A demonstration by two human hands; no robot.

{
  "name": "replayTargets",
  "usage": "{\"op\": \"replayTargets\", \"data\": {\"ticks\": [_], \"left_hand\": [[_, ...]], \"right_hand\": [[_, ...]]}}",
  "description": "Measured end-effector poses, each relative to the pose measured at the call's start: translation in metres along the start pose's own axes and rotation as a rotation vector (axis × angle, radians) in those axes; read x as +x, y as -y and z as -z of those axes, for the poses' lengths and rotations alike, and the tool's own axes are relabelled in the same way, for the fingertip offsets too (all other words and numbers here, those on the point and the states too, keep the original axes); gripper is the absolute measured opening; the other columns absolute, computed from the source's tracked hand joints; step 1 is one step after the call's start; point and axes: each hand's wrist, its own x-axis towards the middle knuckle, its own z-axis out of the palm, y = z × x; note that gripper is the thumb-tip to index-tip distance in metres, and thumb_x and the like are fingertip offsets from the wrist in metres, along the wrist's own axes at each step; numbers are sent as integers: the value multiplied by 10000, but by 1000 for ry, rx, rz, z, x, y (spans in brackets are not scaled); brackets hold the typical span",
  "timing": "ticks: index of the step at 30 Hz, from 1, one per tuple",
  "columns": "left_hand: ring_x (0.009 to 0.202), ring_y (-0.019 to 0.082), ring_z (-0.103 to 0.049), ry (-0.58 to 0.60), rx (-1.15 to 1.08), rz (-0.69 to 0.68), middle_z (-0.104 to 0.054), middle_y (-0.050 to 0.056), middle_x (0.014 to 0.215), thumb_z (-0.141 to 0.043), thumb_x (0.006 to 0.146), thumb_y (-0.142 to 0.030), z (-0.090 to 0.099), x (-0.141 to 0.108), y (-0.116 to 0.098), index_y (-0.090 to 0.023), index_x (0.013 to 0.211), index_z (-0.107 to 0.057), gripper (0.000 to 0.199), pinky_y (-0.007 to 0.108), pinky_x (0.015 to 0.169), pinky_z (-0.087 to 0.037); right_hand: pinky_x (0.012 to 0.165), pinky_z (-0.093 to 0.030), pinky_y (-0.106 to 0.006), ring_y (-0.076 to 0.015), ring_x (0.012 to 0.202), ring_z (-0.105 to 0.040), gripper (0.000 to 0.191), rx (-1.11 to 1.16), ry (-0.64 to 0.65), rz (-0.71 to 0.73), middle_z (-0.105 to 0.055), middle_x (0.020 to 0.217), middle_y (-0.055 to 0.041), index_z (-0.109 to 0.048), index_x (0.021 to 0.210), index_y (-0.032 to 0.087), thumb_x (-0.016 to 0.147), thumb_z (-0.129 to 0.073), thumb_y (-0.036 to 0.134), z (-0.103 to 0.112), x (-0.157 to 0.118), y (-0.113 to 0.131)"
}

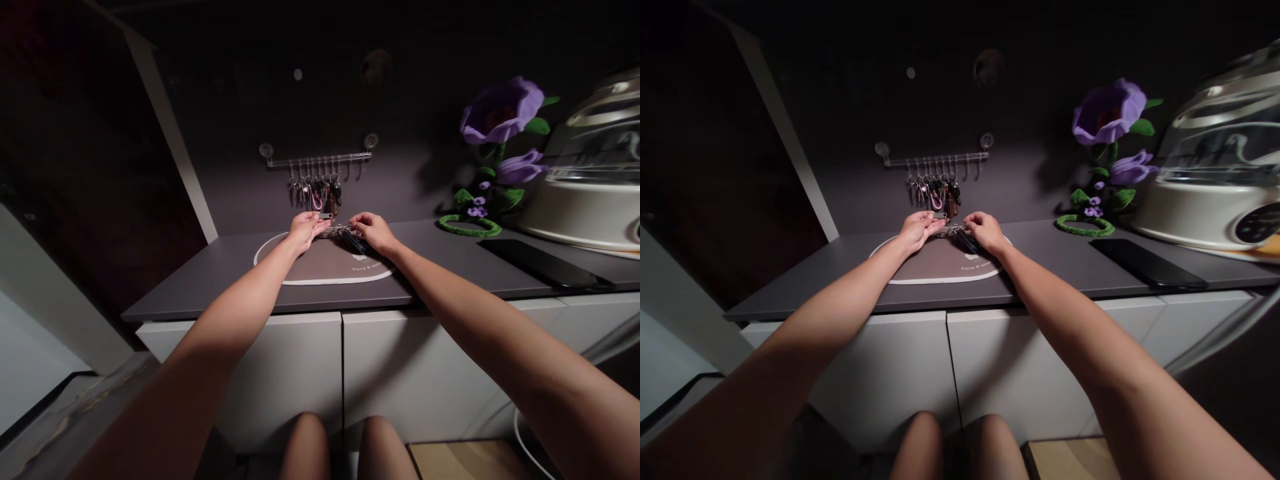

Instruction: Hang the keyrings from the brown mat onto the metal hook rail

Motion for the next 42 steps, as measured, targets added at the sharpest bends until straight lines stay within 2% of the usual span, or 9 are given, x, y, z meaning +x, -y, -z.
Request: {"op": "replayTargets", "data": {"ticks": [7,16,22,25,34,42], "left_hand": [[912,186,-637,20,-125,-11,-551,42,729,-428,846,-44,1,3,-4,-93,779,-486,102,383,902,-492],[1003,210,-604,81,-195,-38,-585,72,818,-438,833,-32,-1,1,-10,-101,871,-518,113,393,930,-479],[996,193,-607,145,-191,-74,-581,49,749,-411,845,-28,-3,-3,-13,-97,815,-514,128,354,916,-488],[1013,192,-600,153,-180,-80,-588,50,770,-418,848,-38,-5,-5,-14,-98,848,-517,116,363,930,-476],[1024,204,-599,218,-245,-56,-619,64,806,-434,841,-32,-7,-11,-15,-88,863,-521,106,363,925,-479],[1060,226,-579,194,-375,0,-631,81,838,-456,826,-20,-6,-9,-16,-79,870,-536,109,365,935,-470]], "right_hand": [[658,-433,-233,-99,660,-517,151,-58,44,95,-626,766,-16,-609,834,158,719,-553,240,0,-1,1],[755,-417,-258,-112,740,-536,220,-123,106,159,-651,865,-28,-643,894,171,733,-591,311,-5,-7,8],[691,-405,-248,-107,677,-504,266,-139,156,157,-644,819,-32,-656,889,165,698,-635,349,-9,-15,19],[643,-390,-235,-103,648,-489,265,-179,167,166,-630,783,-25,-649,844,166,682,-646,376,-11,-15,20],[640,-380,-229,-108,654,-496,249,-295,108,227,-613,746,-16,-616,774,163,705,-615,402,-17,-15,20],[700,-401,-253,-131,711,-550,225,-317,68,263,-663,806,-36,-658,828,158,778,-537,340,-14,-12,19]]}}
